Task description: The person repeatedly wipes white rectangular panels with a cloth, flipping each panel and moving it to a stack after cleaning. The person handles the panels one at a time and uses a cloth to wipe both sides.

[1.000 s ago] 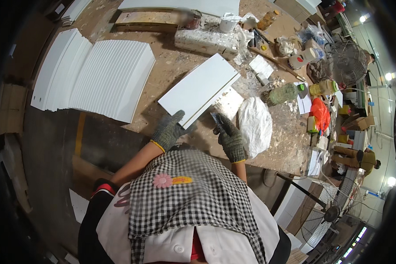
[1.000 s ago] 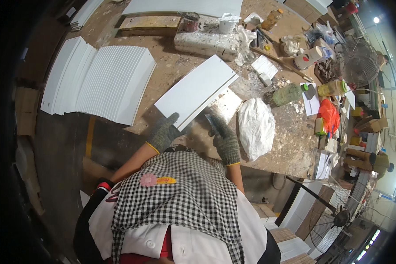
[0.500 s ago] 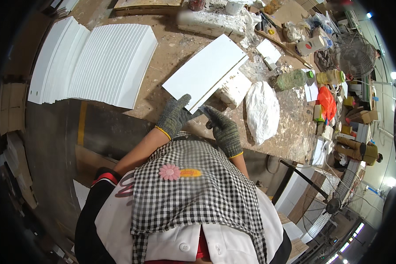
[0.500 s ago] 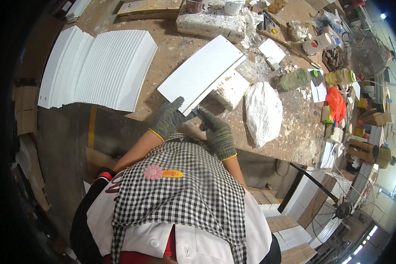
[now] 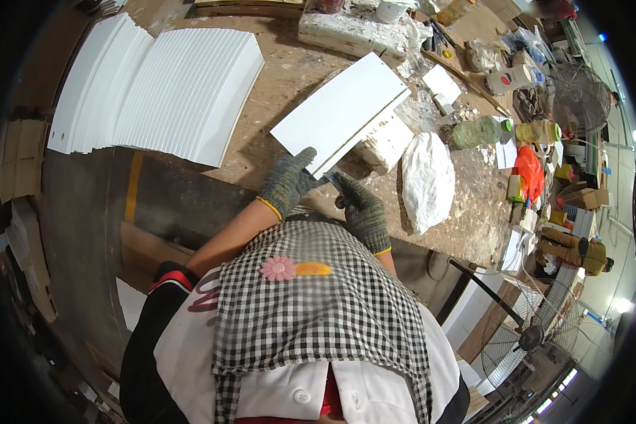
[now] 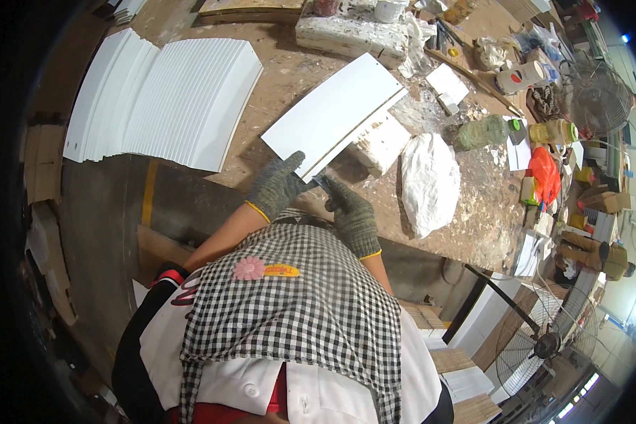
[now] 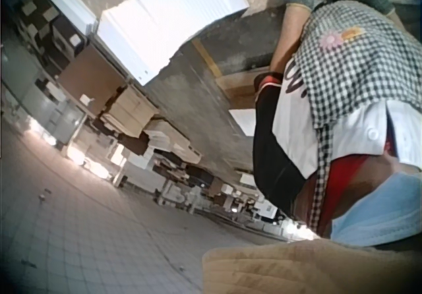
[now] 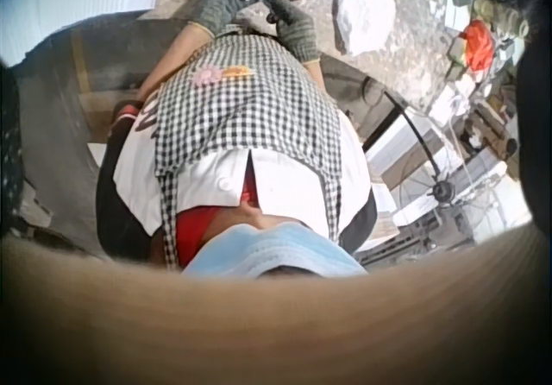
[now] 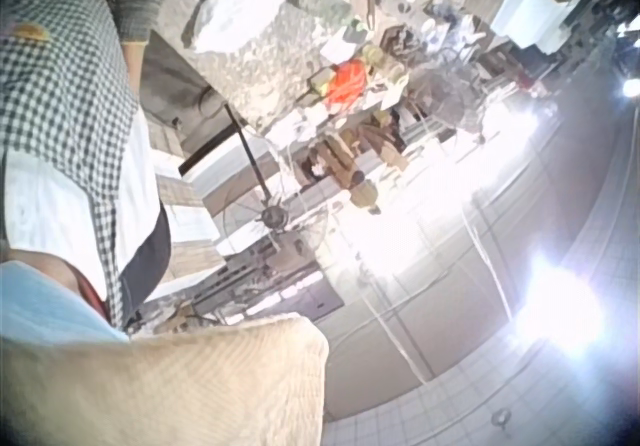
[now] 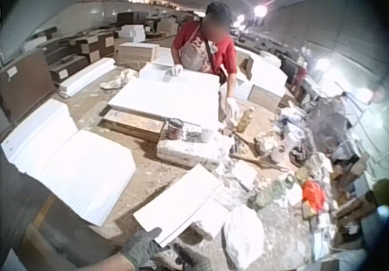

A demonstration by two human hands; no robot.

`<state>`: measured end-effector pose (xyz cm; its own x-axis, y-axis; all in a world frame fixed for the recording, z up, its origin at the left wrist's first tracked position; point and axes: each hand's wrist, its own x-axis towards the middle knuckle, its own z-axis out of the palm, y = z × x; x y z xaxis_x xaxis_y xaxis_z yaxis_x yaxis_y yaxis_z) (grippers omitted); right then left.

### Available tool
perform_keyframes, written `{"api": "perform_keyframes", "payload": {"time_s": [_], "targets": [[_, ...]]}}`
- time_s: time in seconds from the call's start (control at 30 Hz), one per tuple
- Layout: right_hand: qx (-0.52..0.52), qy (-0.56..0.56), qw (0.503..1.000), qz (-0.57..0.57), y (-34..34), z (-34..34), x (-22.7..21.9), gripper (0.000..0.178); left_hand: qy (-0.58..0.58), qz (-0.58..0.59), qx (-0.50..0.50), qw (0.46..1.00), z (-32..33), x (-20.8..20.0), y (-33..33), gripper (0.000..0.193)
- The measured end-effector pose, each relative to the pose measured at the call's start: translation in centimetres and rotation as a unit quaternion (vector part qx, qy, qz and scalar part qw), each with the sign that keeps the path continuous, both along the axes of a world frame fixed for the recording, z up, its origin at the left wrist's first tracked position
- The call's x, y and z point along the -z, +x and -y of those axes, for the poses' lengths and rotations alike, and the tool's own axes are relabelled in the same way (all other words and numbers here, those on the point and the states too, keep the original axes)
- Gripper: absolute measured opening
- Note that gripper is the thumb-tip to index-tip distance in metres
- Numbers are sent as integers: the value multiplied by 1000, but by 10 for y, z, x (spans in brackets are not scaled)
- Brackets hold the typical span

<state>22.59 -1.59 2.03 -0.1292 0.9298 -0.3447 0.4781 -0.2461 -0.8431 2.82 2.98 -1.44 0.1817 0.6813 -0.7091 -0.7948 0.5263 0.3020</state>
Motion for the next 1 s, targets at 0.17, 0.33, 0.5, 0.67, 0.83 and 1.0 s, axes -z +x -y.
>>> {"api": "perform_keyframes", "payload": {"time_s": [0.17, 0.33, 0.5, 0.67, 0.83, 1.0], "targets": [[-1, 37, 998, -55, 2, 2, 4, 70, 70, -132, 76, 986, 5, 7, -3, 30], [49, 71, 991, -104, 5, 2, 9, 67, 146, -186, 149, 960, 5, 24, -3, 31], [38, -63, 997, -15, 6, 1, 5, 73, 123, -153, 122, 973, 10, 48, 3, 32], [8, 64, 991, -119, 10, -5, 12, 75, 110, -111, 63, 986, 6, 52, 3, 35], [3, -15, 996, -83, 5, -10, 33, 61, 56, 32, 1, 998, 2, 32, -1, 30], [-219, -6, 970, 103, 15, -6, -17, 48, 47, -29, 56, 997, 4, 6, -2, 40]]}}
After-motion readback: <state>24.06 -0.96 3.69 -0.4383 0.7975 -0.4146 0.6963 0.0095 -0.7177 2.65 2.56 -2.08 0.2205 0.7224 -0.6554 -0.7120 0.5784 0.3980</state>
